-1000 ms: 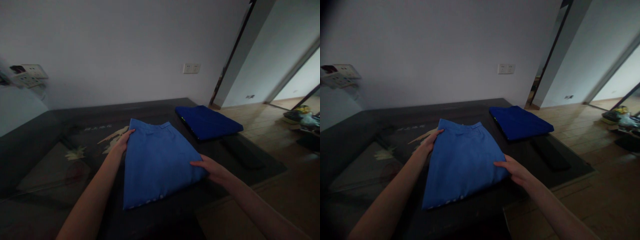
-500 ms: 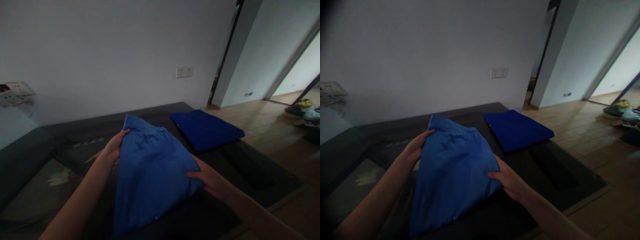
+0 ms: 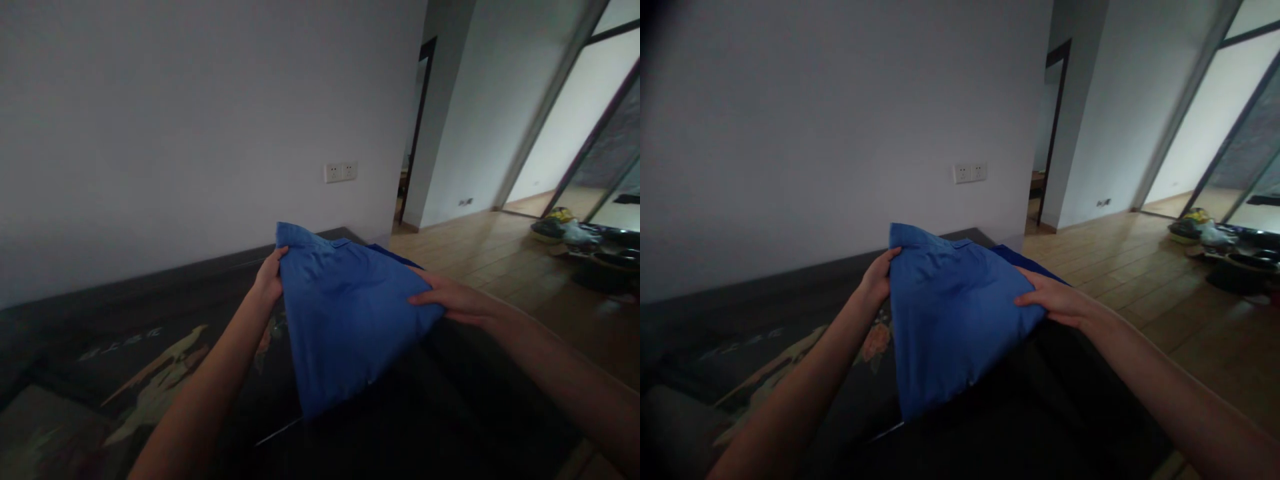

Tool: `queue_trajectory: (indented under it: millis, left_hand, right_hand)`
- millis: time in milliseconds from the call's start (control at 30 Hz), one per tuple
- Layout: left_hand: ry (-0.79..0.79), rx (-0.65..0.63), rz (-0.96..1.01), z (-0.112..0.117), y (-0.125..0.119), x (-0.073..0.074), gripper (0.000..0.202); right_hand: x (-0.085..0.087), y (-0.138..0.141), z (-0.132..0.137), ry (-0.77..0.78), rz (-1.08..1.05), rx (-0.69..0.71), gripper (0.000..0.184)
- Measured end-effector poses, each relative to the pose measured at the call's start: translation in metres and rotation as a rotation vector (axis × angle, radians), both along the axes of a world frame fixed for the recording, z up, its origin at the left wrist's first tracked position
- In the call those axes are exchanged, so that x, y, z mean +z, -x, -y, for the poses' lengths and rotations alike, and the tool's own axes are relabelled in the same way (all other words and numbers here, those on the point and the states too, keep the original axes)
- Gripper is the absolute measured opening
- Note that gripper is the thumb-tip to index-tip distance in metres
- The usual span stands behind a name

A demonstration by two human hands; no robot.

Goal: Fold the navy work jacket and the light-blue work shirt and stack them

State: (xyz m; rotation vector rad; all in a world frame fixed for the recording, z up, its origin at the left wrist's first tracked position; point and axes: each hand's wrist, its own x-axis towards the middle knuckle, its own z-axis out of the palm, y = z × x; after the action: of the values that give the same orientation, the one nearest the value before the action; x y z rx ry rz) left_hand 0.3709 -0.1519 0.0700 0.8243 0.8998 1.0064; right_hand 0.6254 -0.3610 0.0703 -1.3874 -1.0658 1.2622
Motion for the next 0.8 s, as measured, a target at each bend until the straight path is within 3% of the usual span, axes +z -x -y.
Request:
queue_trajectory:
  millis: [267, 567, 667, 800]
  left_hand:
    - [0.182, -0.053, 0.260, -0.016, -0.101, -0.019, 0.028]
    - [0.261, -0.043, 0.373, -0.041, -0.149, -0.022, 0.024]
    - [0.298, -0.032, 0.381, -0.054, -0.155, -0.032, 0.025]
    - [0.354, -0.003, 0.355, -0.066, -0.159, -0.058, 0.029]
  right_hand:
    - [0.014, -0.093, -0.015, 0.021, 0.155, -0.010, 0.073]
    - [0.028, -0.155, -0.036, 0.008, 0.205, 0.057, 0.080]
    - [0.019, -0.163, -0.043, 0.012, 0.181, 0.043, 0.079]
    - [-0.014, -0.174, -0.050, 0.019, 0.106, 0.009, 0.078]
